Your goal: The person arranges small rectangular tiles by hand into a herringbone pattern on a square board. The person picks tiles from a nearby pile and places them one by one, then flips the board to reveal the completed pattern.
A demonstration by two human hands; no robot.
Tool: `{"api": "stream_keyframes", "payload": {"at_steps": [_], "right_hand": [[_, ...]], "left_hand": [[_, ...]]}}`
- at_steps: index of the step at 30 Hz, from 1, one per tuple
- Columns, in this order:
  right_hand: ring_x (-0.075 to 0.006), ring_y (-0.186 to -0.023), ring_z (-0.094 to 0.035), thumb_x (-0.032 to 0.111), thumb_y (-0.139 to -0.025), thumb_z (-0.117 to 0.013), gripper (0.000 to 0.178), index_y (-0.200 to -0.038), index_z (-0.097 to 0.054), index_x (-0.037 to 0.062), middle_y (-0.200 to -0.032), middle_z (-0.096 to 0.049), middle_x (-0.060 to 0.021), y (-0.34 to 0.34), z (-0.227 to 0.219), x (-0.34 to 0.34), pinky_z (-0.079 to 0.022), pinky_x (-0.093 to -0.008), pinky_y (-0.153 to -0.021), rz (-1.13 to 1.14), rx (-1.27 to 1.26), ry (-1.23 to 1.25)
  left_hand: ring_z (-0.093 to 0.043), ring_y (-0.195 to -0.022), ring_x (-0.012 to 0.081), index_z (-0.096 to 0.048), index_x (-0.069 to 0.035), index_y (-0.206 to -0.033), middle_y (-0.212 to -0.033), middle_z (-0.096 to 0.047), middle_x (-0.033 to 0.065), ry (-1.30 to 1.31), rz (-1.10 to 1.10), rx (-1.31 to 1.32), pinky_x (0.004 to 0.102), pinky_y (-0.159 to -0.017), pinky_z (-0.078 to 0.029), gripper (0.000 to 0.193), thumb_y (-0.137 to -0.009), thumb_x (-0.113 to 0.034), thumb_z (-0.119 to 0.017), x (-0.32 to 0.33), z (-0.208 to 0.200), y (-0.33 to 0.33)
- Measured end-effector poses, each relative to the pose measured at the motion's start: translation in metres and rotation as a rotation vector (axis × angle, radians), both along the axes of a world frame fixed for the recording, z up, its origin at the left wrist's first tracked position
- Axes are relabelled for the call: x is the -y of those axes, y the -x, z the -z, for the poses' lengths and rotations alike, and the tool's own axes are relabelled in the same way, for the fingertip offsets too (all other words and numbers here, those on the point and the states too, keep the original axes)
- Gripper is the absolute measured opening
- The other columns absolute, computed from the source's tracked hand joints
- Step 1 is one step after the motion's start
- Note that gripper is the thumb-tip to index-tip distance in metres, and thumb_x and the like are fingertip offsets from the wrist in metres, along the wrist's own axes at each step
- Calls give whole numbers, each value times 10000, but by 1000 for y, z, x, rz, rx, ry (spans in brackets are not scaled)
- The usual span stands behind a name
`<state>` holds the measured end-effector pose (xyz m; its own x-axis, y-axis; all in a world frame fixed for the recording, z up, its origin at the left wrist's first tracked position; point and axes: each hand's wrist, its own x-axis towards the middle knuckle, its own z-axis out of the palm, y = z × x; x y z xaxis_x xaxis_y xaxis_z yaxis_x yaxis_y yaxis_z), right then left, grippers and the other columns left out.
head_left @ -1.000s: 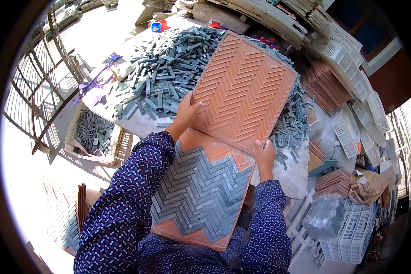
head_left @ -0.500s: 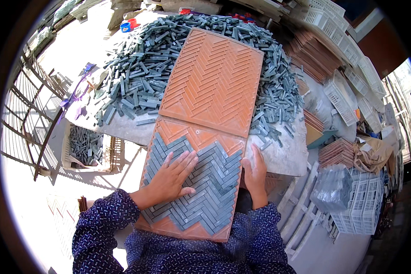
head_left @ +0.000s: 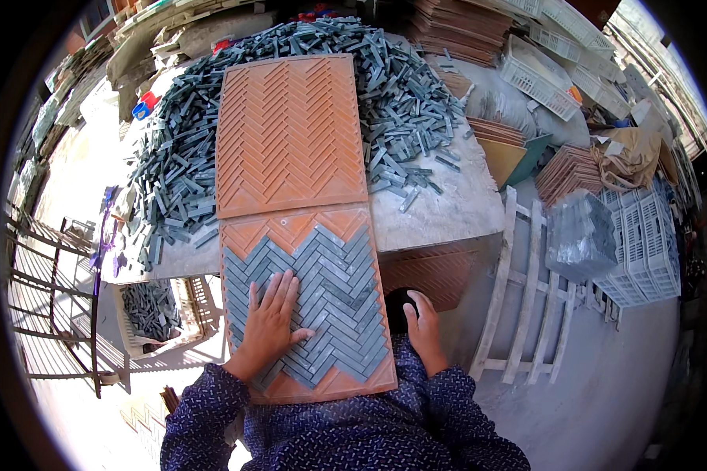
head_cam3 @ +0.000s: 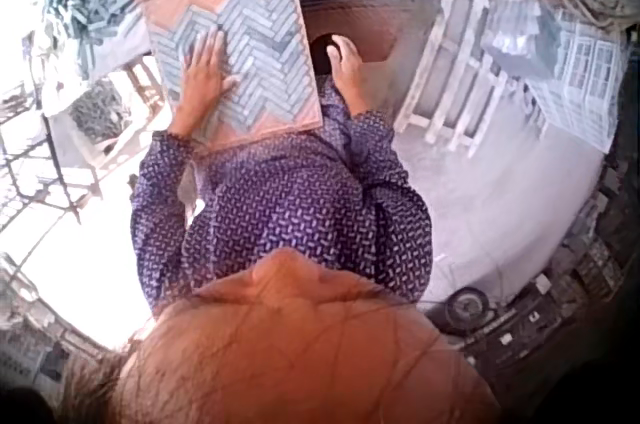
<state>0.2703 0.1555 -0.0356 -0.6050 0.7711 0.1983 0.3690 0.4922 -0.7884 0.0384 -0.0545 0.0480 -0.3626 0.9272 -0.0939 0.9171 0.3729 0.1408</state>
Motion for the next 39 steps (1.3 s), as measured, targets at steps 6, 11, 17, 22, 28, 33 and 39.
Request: {"api": "stream_keyframes", "payload": {"at_steps": [6,11,17,22,28,33,39], "right_hand": [[-359,-1037,-581,188,-895,-601,302,-1122,-574,-10,-1123,-607,-203,5,-5,0,-458,-391,-897,-40,-41,-10],[-350,-989,-592,109,-867,-621,256,-1093,-600,-9,-1083,-612,-182,10,-29,3,-484,-381,-839,-46,-171,-124],[-298,-860,-595,18,-811,-642,251,-1061,-628,-4,-943,-590,-149,48,-60,7,-487,-347,-746,-181,-272,-136],[-286,-809,-591,70,-803,-671,188,-971,-619,2,-892,-570,-122,62,-55,12,-487,-351,-700,-166,-211,-68],[-147,-678,-600,34,-744,-742,199,-869,-589,10,-838,-584,-80,70,-59,10,-482,-263,-591,-126,-248,222],[-89,-749,-599,-57,-765,-709,172,-887,-596,-15,-866,-607,-81,51,-68,9,-499,-225,-611,-256,-445,357],[-270,-825,-654,-55,-682,-734,167,-819,-666,13,-952,-647,-131,15,-102,16,-545,-338,-715,-395,-417,-271]], "left_hand": [[-206,-1416,282,-250,-23,-1454,-1520,-248,139,-88,89,38,545,-1125,-115,928,-801,-634,-501,-50,1,-44],[-223,-1412,263,-269,-42,-1453,-1517,-265,127,-71,112,56,531,-1124,-132,846,-831,-550,-535,-54,5,-48],[-247,-1402,268,-283,-48,-1446,-1512,-275,129,-90,100,75,536,-1126,-128,848,-816,-540,-564,-56,0,-49],[-240,-1404,273,-269,-41,-1447,-1509,-275,127,-96,93,73,543,-1127,-109,870,-813,-562,-558,-57,0,-50],[-256,-1398,245,-279,-49,-1446,-1505,-295,108,-132,94,33,533,-1125,-141,869,-813,-586,-537,-56,1,-51],[-234,-1408,256,-261,-51,-1456,-1515,-270,115,-151,87,82,531,-1133,-103,887,-813,-599,-530,-53,5,-51],[-223,-1411,246,-256,-55,-1460,-1517,-269,107,-142,80,73,521,-1140,-87,883,-828,-623,-495,-52,8,-51]]}}
